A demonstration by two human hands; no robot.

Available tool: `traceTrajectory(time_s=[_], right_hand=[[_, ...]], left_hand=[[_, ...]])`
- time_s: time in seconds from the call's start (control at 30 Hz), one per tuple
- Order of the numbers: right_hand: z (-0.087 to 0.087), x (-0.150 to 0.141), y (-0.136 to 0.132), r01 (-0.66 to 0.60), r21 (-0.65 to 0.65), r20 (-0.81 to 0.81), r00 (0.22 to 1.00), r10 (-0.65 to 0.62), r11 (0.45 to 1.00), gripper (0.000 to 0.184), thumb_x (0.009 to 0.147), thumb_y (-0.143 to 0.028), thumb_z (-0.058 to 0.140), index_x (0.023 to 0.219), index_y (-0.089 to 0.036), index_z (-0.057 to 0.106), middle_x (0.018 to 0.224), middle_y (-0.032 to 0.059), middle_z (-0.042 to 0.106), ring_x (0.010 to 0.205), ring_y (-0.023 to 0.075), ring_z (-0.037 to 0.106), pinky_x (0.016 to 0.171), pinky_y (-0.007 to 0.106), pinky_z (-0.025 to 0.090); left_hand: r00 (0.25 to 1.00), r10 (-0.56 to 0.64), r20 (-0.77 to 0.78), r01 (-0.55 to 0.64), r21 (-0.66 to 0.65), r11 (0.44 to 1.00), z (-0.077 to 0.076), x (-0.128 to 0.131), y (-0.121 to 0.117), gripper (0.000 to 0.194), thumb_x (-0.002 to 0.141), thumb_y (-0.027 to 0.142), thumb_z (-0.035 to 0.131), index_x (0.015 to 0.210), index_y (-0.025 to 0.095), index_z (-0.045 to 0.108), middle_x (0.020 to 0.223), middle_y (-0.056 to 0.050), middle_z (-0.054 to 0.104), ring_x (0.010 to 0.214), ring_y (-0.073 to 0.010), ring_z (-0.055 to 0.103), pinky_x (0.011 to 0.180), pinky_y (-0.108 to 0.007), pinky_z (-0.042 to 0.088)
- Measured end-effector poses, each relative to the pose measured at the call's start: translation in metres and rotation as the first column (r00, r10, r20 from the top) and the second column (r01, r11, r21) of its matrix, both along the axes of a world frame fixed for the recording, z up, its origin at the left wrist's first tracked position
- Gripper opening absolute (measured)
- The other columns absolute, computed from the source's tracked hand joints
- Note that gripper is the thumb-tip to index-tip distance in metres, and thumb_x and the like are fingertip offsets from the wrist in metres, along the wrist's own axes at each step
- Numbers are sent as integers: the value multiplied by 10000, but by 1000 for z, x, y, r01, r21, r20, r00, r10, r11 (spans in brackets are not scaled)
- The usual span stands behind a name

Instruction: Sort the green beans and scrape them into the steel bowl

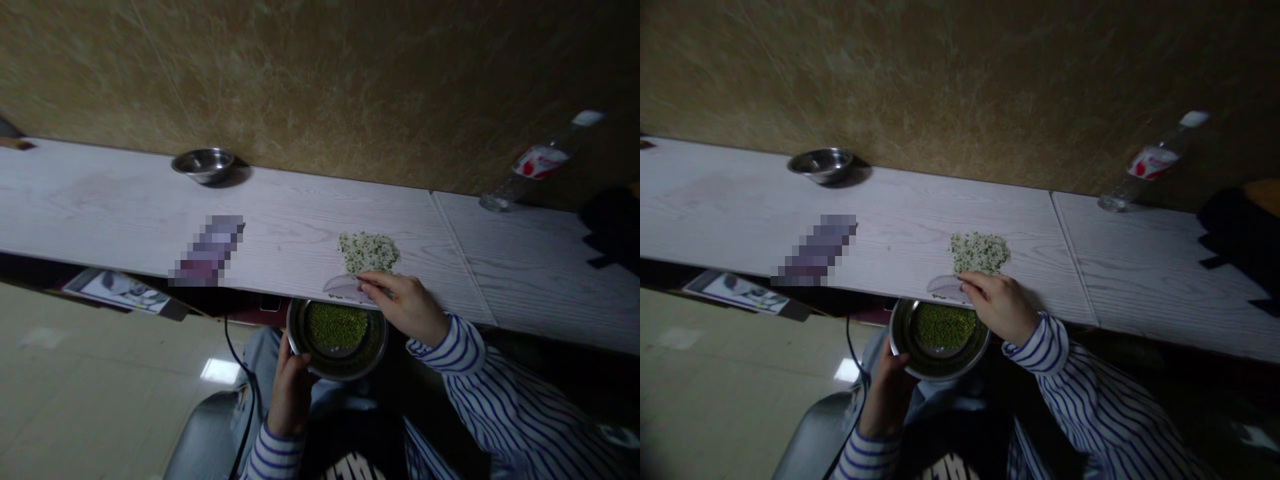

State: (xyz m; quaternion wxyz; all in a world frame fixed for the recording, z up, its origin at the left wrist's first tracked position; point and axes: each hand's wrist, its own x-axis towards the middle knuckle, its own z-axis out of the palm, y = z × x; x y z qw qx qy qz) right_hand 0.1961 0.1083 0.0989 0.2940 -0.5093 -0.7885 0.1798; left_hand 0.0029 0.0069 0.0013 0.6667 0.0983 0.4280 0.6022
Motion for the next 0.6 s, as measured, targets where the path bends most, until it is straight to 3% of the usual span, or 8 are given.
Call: traceTrajectory(time_s=[0.23, 0.43, 0.6], right_hand=[[3, 2, -7, -59, -68, -53, 997, 55, 996, 235, 908, -219, 592, 1051, -195, 777, 1008, 70, 803, 871, 214, 771, 786, 338, 629], [8, 29, -12, 102, -73, -153, 982, -112, 992, 268, 879, -291, 616, 1061, -175, 776, 968, 85, 805, 831, 230, 771, 745, 339, 637], [10, 55, -16, 202, -138, -292, 927, -234, 970, 285, 834, -340, 661, 1030, -166, 775, 899, 89, 803, 661, 200, 754, 611, 298, 638]], left_hand=[[1000, -27, 3, 27, 7, 1000, 0, -1, -1, 718, 726, 219, 650, 1428, 297, 518, 1245, -86, 660, 969, -264, 627, 859, -421, 525], [998, -70, 0, 70, -47, 996, -3, 2, -9, 732, 686, 233, 689, 1401, 264, 540, 1190, -98, 687, 979, -308, 629, 759, -387, 540], [999, -43, 14, 44, -37, 998, -6, 3, -18, 695, 715, 222, 660, 1397, 299, 548, 1182, -73, 691, 960, -277, 629, 786, -371, 537]])
